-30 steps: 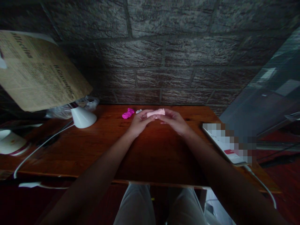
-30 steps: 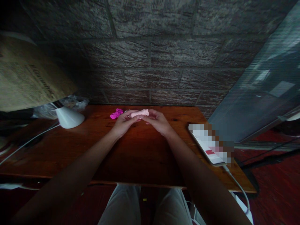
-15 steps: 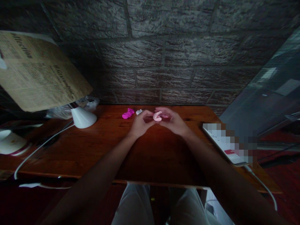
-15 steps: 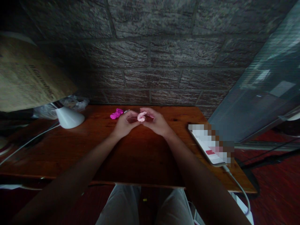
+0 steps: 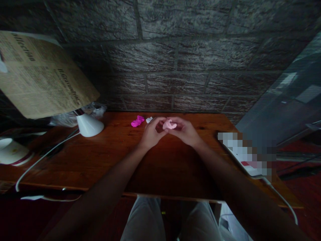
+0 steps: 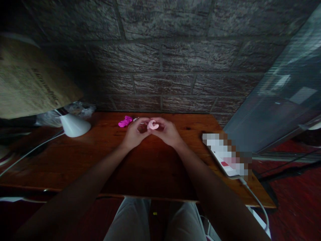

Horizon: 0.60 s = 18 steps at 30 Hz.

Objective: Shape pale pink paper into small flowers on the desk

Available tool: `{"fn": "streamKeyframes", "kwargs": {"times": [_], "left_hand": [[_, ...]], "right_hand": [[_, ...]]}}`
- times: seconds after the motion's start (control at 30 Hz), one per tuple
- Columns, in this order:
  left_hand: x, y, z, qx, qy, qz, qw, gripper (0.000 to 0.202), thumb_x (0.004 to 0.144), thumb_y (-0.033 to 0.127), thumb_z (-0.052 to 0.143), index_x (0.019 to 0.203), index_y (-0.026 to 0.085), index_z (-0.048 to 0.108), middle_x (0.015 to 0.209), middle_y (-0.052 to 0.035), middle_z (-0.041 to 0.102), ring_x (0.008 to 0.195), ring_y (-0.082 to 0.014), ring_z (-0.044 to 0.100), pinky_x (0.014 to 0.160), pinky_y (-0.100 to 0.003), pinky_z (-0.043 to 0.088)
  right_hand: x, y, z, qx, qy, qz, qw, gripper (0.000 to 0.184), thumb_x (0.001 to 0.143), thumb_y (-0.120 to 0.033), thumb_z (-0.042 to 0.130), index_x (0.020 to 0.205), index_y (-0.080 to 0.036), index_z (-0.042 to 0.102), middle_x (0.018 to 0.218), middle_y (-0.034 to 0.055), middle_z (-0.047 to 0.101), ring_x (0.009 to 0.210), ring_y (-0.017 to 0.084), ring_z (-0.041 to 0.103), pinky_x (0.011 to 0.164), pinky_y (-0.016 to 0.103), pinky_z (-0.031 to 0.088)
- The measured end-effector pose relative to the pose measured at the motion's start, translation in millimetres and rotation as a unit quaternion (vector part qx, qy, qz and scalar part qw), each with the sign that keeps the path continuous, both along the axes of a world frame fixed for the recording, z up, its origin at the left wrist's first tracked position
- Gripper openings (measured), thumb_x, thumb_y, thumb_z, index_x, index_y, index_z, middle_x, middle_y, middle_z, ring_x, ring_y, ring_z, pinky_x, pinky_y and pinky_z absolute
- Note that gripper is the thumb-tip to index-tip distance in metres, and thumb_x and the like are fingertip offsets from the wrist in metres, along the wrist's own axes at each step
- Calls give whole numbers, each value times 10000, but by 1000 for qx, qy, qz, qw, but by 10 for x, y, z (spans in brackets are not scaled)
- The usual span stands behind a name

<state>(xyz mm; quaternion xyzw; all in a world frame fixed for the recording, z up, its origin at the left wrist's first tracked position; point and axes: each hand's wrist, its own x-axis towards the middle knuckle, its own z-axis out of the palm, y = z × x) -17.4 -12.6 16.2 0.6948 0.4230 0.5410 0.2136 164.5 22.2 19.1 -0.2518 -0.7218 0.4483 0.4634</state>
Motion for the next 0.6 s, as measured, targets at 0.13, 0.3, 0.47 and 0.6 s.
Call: {"fn": "streamKeyframes", "kwargs": {"times": [0.13,0.3,0.47,0.6], "left_hand": [[15,4,-23,-8,9,-7,1000,298,770,216,816,1035,209,679,1050,-75,722,975,-221,646,905,-344,485],[26,-19,9,6,42,9,999,179,832,233,763,989,205,683,1038,-79,729,978,-226,645,928,-360,487],[-5,-26,22,48,38,37,997,188,840,254,744,1012,206,683,1074,-80,723,1019,-237,629,946,-348,473],[-24,0,-16,50,7,43,998,244,830,290,762,1054,206,709,1112,-85,742,1034,-239,654,940,-335,484]], "right_hand": [[-24,-60,6,35,-23,-70,997,391,715,-510,872,993,-257,763,1028,45,794,971,240,741,946,420,571],[-44,-129,66,71,-45,-116,990,351,760,-504,847,1018,-274,787,1032,44,807,938,251,752,907,421,589],[-73,-149,58,80,-46,-86,992,499,800,-482,817,1247,-276,733,1208,71,772,1067,275,737,1011,464,568],[-103,-137,0,105,-50,-81,990,548,851,-455,764,1353,-255,672,1348,96,711,1204,275,687,1086,465,526]]}}
